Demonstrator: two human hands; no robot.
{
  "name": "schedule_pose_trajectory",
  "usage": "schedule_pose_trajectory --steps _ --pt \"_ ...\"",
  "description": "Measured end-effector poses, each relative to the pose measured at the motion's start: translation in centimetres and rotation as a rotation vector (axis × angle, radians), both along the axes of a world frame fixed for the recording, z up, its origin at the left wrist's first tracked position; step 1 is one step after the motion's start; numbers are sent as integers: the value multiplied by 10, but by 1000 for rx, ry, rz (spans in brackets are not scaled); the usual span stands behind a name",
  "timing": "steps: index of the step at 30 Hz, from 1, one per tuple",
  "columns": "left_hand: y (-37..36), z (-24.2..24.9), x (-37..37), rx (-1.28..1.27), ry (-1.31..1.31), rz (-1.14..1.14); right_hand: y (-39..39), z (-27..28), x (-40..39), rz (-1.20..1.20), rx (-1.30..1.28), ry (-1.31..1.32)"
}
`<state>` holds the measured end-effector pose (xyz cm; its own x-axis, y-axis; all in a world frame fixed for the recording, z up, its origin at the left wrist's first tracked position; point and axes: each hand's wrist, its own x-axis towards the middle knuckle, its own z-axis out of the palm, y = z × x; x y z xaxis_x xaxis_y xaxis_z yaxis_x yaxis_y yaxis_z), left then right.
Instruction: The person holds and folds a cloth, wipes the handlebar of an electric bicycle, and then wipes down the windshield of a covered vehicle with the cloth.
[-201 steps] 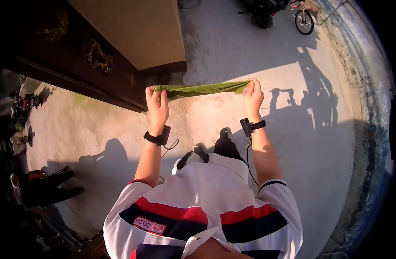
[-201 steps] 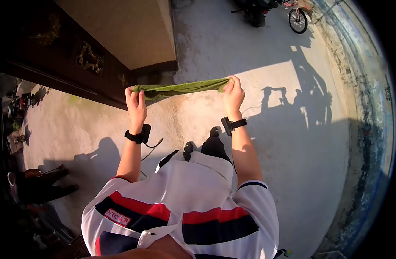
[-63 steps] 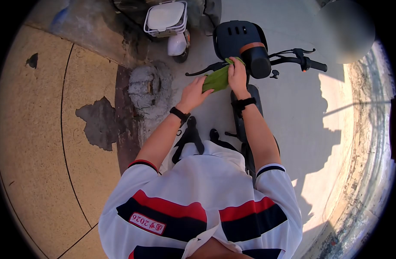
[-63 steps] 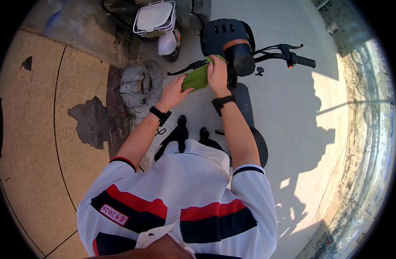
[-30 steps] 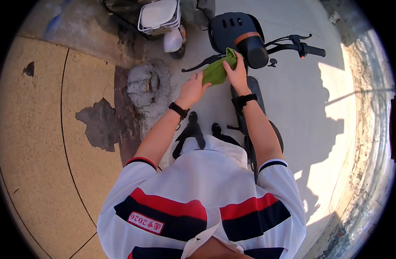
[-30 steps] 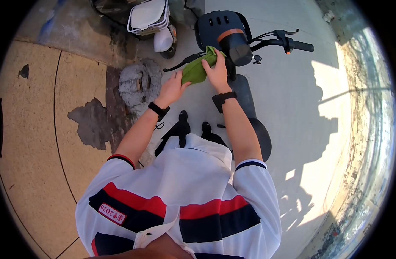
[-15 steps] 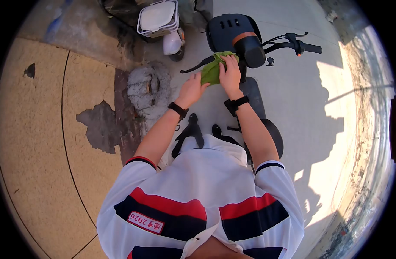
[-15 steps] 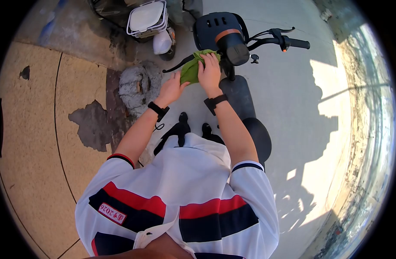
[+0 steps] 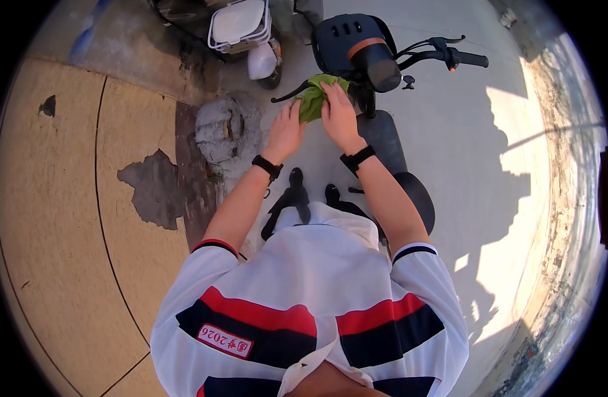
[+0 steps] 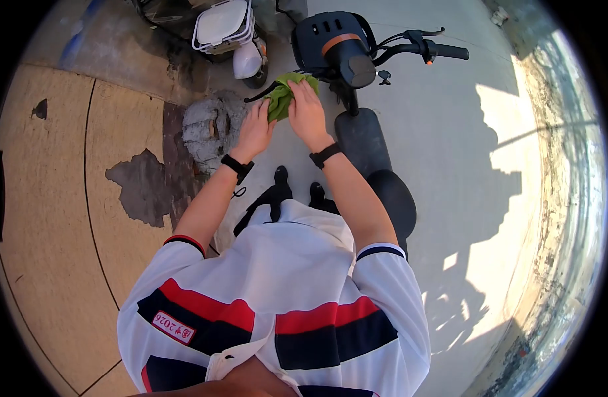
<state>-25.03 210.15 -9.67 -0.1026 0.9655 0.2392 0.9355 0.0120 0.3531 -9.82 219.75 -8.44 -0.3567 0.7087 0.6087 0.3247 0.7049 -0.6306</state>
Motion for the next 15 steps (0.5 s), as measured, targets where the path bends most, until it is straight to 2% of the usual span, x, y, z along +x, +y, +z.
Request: schedule_pose_trajectory --steps 4,7,13,15 --pt "-18 2 5 55 -2 34 -4 2 2 -13 -19 -45" --pt "-24 14 5 70 -263 82 0 -1 4 -24 3 -77" --pt "-21 23 -22 177 -389 124 18 -6 -2 -134 64 -133" --pt "-17 36 -31 119 -434 208 30 -10 -4 -170 72 -135"
